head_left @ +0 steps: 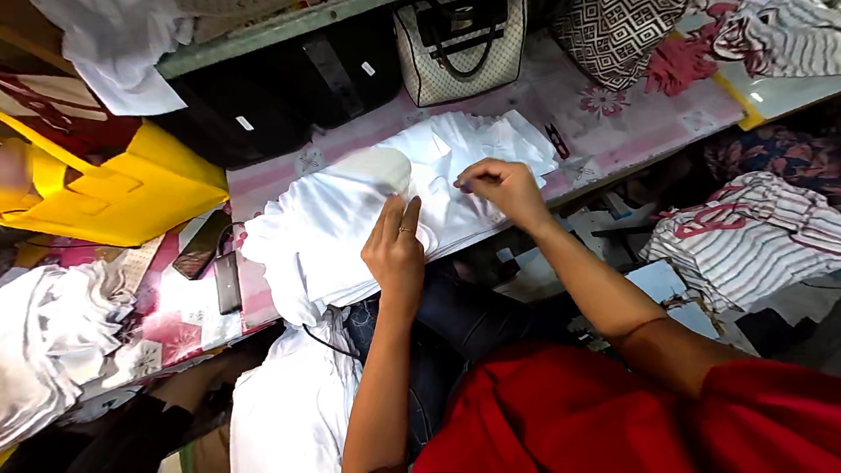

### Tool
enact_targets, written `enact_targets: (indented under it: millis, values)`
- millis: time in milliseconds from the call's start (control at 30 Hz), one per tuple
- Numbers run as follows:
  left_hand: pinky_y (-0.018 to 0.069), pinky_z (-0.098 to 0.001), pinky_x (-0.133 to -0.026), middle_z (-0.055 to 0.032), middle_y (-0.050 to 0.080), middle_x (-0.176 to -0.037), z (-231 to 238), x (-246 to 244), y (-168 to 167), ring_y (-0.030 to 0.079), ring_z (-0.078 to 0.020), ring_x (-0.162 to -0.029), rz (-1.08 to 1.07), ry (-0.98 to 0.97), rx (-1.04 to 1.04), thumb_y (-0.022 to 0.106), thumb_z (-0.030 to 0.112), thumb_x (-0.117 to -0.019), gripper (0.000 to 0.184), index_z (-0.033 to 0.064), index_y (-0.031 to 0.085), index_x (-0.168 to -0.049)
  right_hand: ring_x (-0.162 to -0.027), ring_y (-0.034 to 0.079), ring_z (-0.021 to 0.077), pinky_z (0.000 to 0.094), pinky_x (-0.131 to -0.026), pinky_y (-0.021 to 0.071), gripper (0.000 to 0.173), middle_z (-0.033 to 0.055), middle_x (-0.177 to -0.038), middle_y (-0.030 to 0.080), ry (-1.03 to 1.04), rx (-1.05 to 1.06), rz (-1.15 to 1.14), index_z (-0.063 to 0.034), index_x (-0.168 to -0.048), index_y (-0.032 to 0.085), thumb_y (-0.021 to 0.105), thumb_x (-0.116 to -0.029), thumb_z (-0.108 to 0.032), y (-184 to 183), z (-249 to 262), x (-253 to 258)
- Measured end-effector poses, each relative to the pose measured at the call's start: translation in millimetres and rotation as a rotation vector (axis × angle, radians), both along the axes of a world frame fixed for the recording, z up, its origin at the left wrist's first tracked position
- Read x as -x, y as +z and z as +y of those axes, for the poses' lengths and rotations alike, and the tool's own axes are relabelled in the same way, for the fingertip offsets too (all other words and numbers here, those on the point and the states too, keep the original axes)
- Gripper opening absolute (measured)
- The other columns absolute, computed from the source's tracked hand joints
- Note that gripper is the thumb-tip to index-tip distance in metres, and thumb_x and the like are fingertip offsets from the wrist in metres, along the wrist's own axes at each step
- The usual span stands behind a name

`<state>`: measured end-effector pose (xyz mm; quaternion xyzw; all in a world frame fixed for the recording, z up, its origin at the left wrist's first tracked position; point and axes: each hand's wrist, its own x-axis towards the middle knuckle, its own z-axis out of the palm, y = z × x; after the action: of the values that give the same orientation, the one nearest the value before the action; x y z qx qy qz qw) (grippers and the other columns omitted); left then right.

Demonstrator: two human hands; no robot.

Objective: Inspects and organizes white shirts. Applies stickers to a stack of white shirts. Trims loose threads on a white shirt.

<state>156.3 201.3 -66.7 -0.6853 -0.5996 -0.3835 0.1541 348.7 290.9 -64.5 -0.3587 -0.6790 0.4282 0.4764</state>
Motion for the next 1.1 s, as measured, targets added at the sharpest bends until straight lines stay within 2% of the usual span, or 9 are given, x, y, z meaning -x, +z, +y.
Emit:
enact_targets:
  millis: [67,200,267,333,400,600,833,967,1100]
  values:
    - [0.0474,-0.0544,-0.109,-0.0160,0.070,-0.130,11.2,-10.9,-9.7,0.062,-0.0369,-0.128,0.064,-0.104,0.143,0.056,-0.010,-0.0919,0.028,0.0007,0.077,-0.108,-0.087,0.074,0.0152,0.0343,-0.084,0.0632,0.013,0.0106,-0.099,0.076,-0.071,0.172,0.051,0.0049,-0.103,0.072,0.065,-0.0961,-0.004,-10.0,6.0,-23.8]
    - [0.0284,-0.0652,-0.119,-0.0143,0.067,-0.135,29.4,-36.7,-44.2,0.054,-0.0361,-0.138,0.172,-0.266,0.672,0.069,0.018,-0.0973,0.023,0.0010,0.076,-0.111,-0.086,0.074,0.0160,0.0347,-0.085,0.0627,0.013,0.0116,-0.096,0.075,-0.142,0.308,0.041,0.0056,-0.105,0.070,0.064,-0.0957,-0.001,-37.6,-4.9,-56.1]
    - [0.0372,-0.0624,-0.114,-0.0150,0.068,-0.135,29.8,-40.3,-50.2,0.058,-0.0346,-0.134,0.162,-0.286,0.746,0.068,0.017,-0.0974,0.022,-0.0007,0.077,-0.106,-0.086,0.072,0.0144,0.0324,-0.082,0.0610,0.013,0.0111,-0.100,0.074,-0.139,0.261,-0.097,0.0012,-0.108,0.069,0.064,-0.0972,-0.004,-47.1,-24.1,-68.4]
    - [0.0523,-0.0610,-0.095,-0.0163,0.072,-0.126,28.3,-37.1,-48.0,0.069,-0.0373,-0.114,0.081,-0.289,0.735,0.065,0.012,-0.0984,0.019,-0.0010,0.078,-0.103,-0.087,0.072,0.0148,0.0322,-0.081,0.0613,0.012,0.0122,-0.102,0.073,-0.130,0.187,-0.188,0.0014,-0.106,0.071,0.066,-0.0952,-0.003,-53.8,-38.6,-68.5]
    - [0.0542,-0.0653,-0.082,-0.0185,0.074,-0.116,30.2,-30.1,-42.3,0.072,-0.0418,-0.099,-0.005,-0.294,0.796,0.064,0.014,-0.1001,0.020,0.0005,0.078,-0.104,-0.090,0.072,0.0159,0.0319,-0.081,0.0615,0.011,0.0143,-0.103,0.073,-0.091,0.045,-0.247,0.0042,-0.099,0.074,0.068,-0.0905,0.000,-60.0,-48.5,-56.7]
    - [0.0544,-0.0628,-0.085,-0.0213,0.075,-0.099,37.1,-21.6,-39.3,0.072,-0.0412,-0.093,-0.127,-0.311,0.750,0.065,0.011,-0.0988,0.019,-0.0028,0.077,-0.096,-0.095,0.074,0.0221,0.0343,-0.086,0.0604,0.008,0.0145,-0.099,0.075,0.052,-0.397,-0.325,0.0023,-0.090,0.075,0.069,-0.0900,-0.002,-77.1,-59.0,-4.5]
    - [0.0586,-0.0561,-0.077,-0.0194,0.075,-0.100,30.1,-26.6,-47.7,0.074,-0.0358,-0.087,-0.148,-0.271,0.547,0.064,0.009,-0.0976,0.018,-0.0032,0.077,-0.094,-0.080,0.073,0.0310,0.0444,-0.065,0.0610,0.009,0.0180,-0.098,0.072,-0.263,-0.472,-0.621,0.0027,-0.095,0.072,0.065,-0.0929,-0.002,-97.1,-23.3,-17.1]
    - [0.0573,-0.0549,-0.084,-0.0215,0.074,-0.100,32.3,-21.7,-52.1,0.073,-0.0359,-0.091,-0.273,-0.306,0.611,0.064,0.007,-0.0983,0.018,-0.0054,0.076,-0.096,-0.086,0.073,0.0218,0.0337,-0.076,0.0621,0.009,0.0153,-0.100,0.073,-0.151,-0.480,-0.417,0.0024,-0.092,0.074,0.066,-0.0901,-0.001,-53.5,-43.0,-19.8]
    - [0.0573,-0.0511,-0.082,-0.0208,0.074,-0.095,35.3,-19.4,-48.5,0.072,-0.0330,-0.085,-0.338,-0.317,0.637,0.064,0.004,-0.0978,0.015,-0.0059,0.075,-0.096,-0.095,0.073,0.0219,0.0326,-0.083,0.0608,0.010,0.0163,-0.102,0.073,0.032,-0.507,-0.300,0.0038,-0.094,0.074,0.066,-0.0908,0.000,-65.1,-46.8,-2.7]
